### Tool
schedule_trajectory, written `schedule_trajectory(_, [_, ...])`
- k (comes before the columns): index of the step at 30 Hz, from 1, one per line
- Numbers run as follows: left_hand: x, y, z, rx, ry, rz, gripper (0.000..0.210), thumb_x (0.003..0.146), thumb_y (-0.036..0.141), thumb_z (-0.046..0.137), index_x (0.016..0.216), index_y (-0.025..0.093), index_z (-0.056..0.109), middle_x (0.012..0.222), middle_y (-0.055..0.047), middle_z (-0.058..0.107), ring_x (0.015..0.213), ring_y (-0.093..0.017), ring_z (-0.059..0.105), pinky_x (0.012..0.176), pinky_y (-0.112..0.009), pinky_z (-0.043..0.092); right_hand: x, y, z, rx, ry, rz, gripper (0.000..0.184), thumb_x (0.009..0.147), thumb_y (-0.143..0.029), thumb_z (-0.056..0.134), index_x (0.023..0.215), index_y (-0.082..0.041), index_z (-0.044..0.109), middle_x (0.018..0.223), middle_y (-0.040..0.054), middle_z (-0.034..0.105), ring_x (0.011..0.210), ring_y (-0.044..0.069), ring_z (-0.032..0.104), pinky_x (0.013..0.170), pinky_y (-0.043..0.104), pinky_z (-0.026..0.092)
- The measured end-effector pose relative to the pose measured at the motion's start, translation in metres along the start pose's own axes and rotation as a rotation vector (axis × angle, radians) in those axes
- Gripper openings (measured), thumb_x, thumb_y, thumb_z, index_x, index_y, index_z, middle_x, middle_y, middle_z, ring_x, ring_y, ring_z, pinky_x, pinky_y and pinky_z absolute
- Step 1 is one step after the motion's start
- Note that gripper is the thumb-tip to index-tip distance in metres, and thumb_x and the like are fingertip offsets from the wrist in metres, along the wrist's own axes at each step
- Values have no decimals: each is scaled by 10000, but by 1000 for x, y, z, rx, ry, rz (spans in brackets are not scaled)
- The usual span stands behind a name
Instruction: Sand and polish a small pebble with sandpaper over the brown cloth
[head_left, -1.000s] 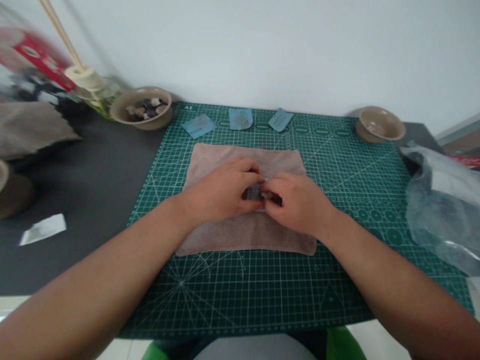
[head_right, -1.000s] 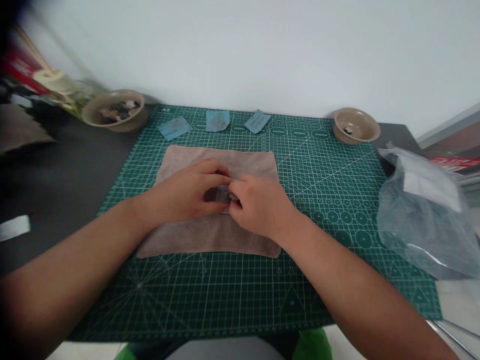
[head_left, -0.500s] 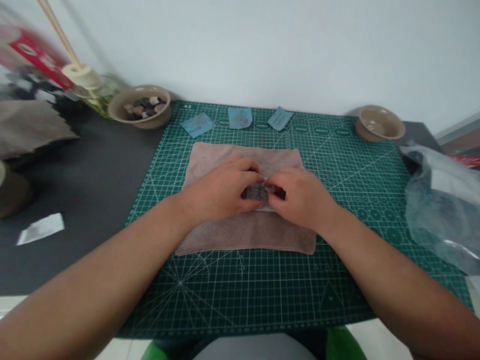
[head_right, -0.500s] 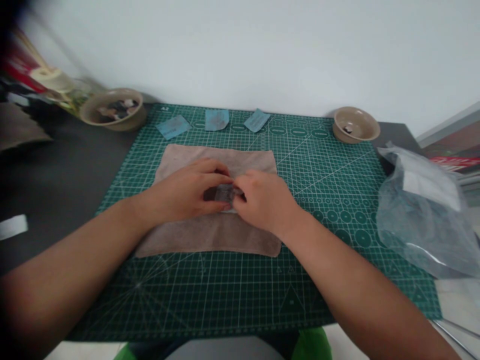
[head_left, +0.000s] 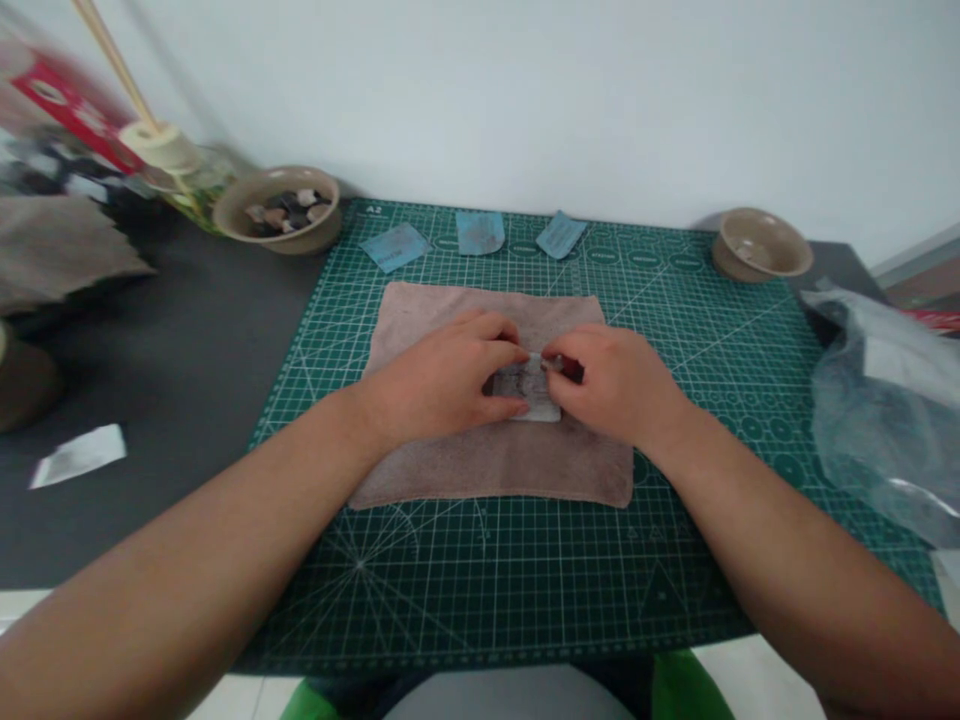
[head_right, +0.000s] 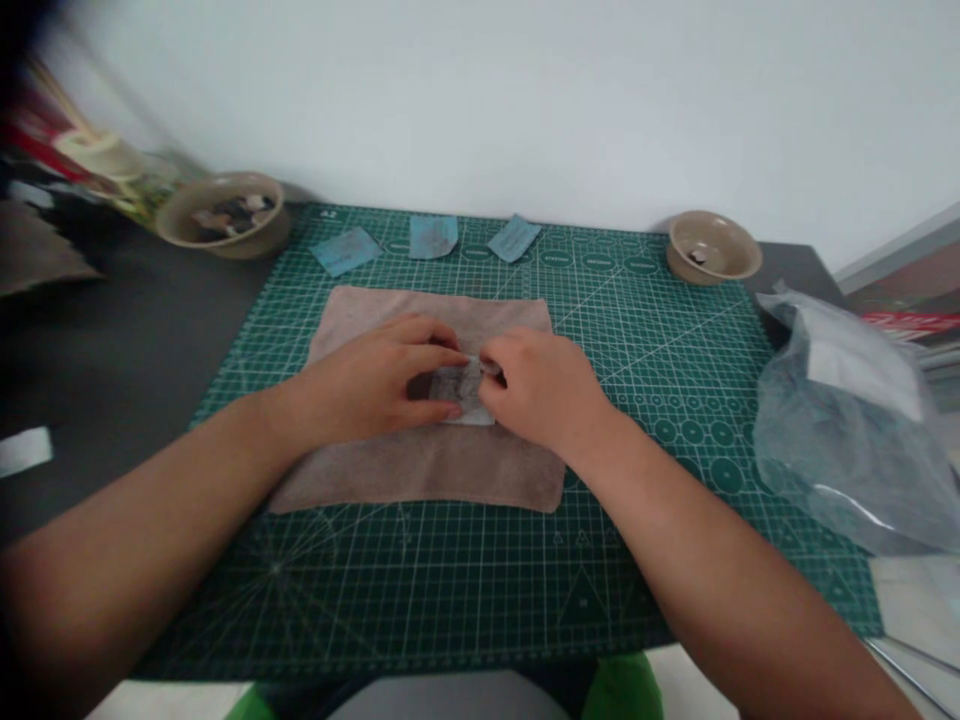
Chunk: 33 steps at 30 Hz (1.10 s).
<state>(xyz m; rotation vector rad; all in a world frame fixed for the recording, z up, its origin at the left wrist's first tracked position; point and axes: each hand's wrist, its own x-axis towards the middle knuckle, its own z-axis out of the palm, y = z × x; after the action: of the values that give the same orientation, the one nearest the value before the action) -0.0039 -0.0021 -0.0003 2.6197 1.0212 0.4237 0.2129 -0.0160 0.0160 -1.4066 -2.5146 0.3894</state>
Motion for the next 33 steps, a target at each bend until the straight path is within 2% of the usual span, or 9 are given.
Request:
schedule_trajectory(4, [0,0,0,7,-3,8,329,854,399,722,1087,168,741,1121,-106,666,1065,-287,627,967,-447,511,0,-2,0,50,-66,-99,203,868,-233,541,879,-168,733,815,56,664,732,185,569,661,329,347])
schedule_trajectory(8, [1,0,1,13,2,9,404,830,418,754,1143,164,729,1148,-116,663,1074,-298,625,965,-461,514,0,-2,-1,5,-10,9,200,860,-263,564,886,-170,740,790,58,664,723,192,560,648,332,331])
schedule_trajectory(12, [0,0,2,10,1,16,320,852,383,733,1090,169,739,1119,-104,661,1056,-280,625,955,-445,518,0,-2,-1,51,-71,-82,200,861,-237,543,875,-168,729,822,62,670,743,189,571,659,328,345])
schedule_trajectory(17, [0,-1,1,20,6,17,392,835,434,751,1129,174,732,1149,-106,666,1073,-290,625,967,-453,514,0,-2,-1,-1,-17,-7,192,855,-248,563,879,-167,735,796,61,662,733,192,561,653,328,337])
schedule_trajectory(21, [0,0,0,13,0,12,321,851,386,728,1087,169,742,1118,-100,666,1058,-279,628,952,-432,515,-1,-2,-1,38,-71,-99,188,853,-240,558,859,-173,733,816,56,669,726,183,568,648,324,345])
schedule_trajectory(25, [0,0,0,20,-3,4,385,836,424,744,1134,180,732,1151,-106,668,1068,-286,627,962,-432,507,-1,-2,-1,0,-11,-13,203,849,-254,566,891,-174,748,790,58,668,716,194,566,640,332,340])
schedule_trajectory(30, [0,0,0,-1,-6,2,333,856,400,719,1106,182,742,1124,-101,667,1069,-282,622,971,-435,502,0,-3,0,69,-38,-86,190,842,-221,568,846,-161,749,792,63,688,730,193,597,658,329,371])
schedule_trajectory(33, [0,1,-1,-7,-19,-14,396,834,435,744,1146,190,734,1157,-103,665,1087,-293,621,979,-446,500,1,1,-4,191,50,29,177,826,-232,622,877,-159,775,742,44,710,673,174,605,648,318,394])
